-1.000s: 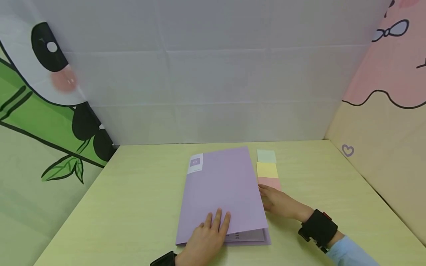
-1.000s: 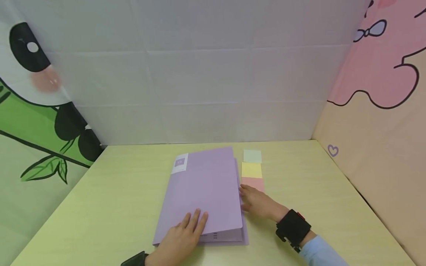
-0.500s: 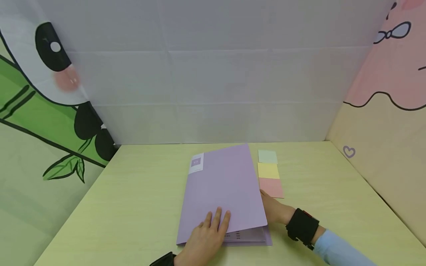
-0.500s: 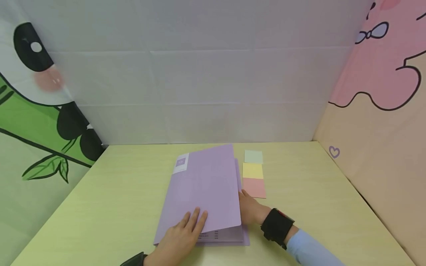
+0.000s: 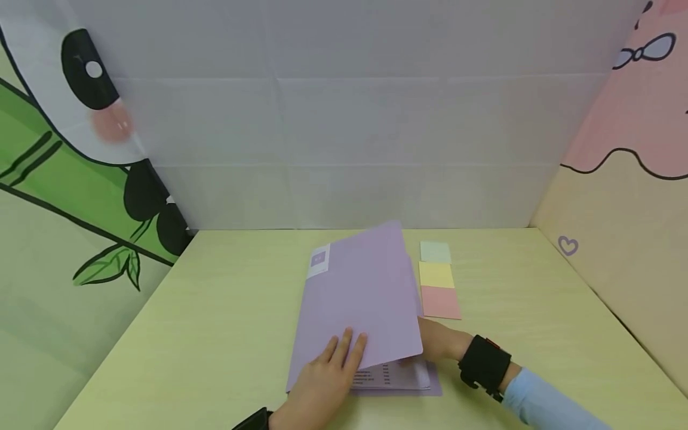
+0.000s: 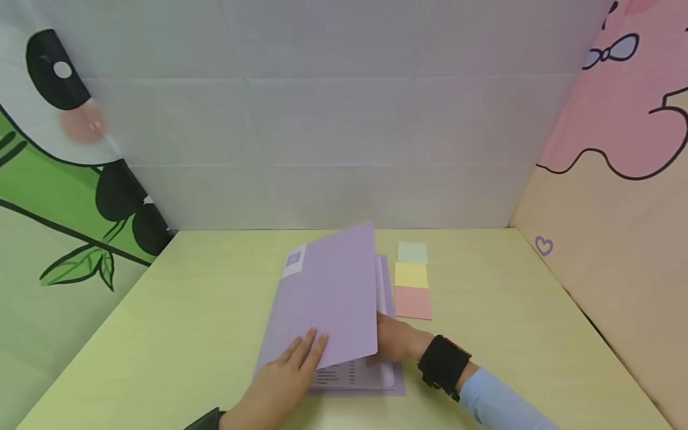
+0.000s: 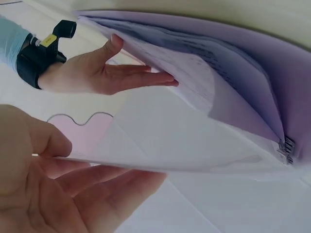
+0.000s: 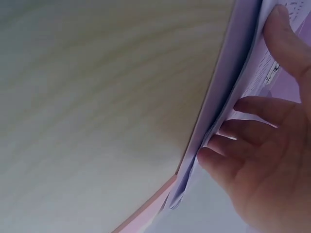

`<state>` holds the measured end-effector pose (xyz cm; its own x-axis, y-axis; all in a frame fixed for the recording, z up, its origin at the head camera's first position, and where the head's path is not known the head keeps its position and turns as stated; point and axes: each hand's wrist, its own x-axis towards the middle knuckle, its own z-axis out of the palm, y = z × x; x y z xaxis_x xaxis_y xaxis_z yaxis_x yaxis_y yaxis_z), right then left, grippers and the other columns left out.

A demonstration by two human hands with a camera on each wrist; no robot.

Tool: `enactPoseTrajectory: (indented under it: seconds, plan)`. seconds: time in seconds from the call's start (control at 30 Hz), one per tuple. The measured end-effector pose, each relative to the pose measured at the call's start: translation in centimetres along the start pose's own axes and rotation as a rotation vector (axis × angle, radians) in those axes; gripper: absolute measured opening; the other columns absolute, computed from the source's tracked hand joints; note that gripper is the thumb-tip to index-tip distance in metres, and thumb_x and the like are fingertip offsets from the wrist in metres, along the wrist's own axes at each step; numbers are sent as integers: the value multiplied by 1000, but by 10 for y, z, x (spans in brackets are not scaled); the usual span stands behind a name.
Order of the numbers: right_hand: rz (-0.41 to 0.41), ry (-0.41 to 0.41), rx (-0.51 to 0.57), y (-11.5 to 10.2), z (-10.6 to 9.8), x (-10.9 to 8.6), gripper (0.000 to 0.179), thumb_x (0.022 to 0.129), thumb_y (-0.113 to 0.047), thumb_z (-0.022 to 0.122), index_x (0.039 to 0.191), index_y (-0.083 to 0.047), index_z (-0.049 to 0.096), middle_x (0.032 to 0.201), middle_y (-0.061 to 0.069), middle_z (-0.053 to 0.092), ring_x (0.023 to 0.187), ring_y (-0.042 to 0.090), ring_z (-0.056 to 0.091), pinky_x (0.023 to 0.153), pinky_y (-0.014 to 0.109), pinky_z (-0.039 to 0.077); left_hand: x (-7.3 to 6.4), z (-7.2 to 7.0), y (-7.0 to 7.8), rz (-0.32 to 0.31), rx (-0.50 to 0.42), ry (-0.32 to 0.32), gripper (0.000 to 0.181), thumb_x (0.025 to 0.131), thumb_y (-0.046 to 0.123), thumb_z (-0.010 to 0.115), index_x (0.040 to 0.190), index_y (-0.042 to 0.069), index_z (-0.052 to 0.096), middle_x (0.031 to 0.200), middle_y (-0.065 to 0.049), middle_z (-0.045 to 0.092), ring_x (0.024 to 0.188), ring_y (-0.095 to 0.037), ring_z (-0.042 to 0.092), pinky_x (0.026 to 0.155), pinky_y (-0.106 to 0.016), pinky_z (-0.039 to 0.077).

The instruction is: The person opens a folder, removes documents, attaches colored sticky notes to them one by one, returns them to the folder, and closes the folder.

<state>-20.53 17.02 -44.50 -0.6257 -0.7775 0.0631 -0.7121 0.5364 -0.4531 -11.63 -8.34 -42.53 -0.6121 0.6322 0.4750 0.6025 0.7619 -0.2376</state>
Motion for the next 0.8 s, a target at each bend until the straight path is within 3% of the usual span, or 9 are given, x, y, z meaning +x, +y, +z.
enactPoseTrajectory:
  seconds: [0.1,0.23,0.3,0.47,0.57,0.67,0.8]
  plan:
    - [94,-63,-4,-6,1,7,67,73,-22,74,132,-8,46,132,10,48,122,24,44,102,41,35,-3,-3,-7,-48,-18,65,38,93,7,36,128,3,51,120,-15,60,94,-25,66,56,-29,54]
    - [221,-104,-76,-10,2,10,81,70,-27,75,136,3,39,146,22,27,136,39,22,108,49,23,-9,-9,-17,-120,-68,167,58,95,21,7,127,2,52,120,-12,60,90,-22,66,47,-26,50]
    - [277,-108,-63,-9,3,11,84,70,-29,74,136,7,36,147,24,25,136,40,20,108,49,24,-13,-13,-23,-149,-103,196,55,96,24,12,128,1,50,120,-11,60,90,-22,66,46,-26,50]
    - [310,-115,-53,-7,5,10,85,70,-30,74,137,5,36,149,21,23,138,37,18,108,48,23,-22,-19,-34,-221,-202,217,49,97,26,21,131,1,47,112,-12,64,89,-23,66,60,-29,54]
    - [316,-119,-43,-8,4,10,85,70,-30,75,137,5,35,149,20,23,138,37,17,108,48,23,-27,-21,-39,-264,-290,209,42,93,15,40,131,0,45,108,-13,65,84,-21,67,62,-27,54]
    - [319,-121,-43,-9,4,10,86,69,-30,75,137,5,35,149,19,23,138,37,17,108,48,24,-31,-24,-45,-310,-385,209,50,82,0,54,130,-3,44,109,-15,65,81,-20,67,61,-24,54]
    - [321,-122,-51,-11,3,11,86,69,-30,75,137,5,35,149,20,24,138,37,18,109,47,23,-37,-28,-52,-395,-464,235,43,78,-7,55,121,-5,49,104,-13,66,81,-19,67,61,-22,53]
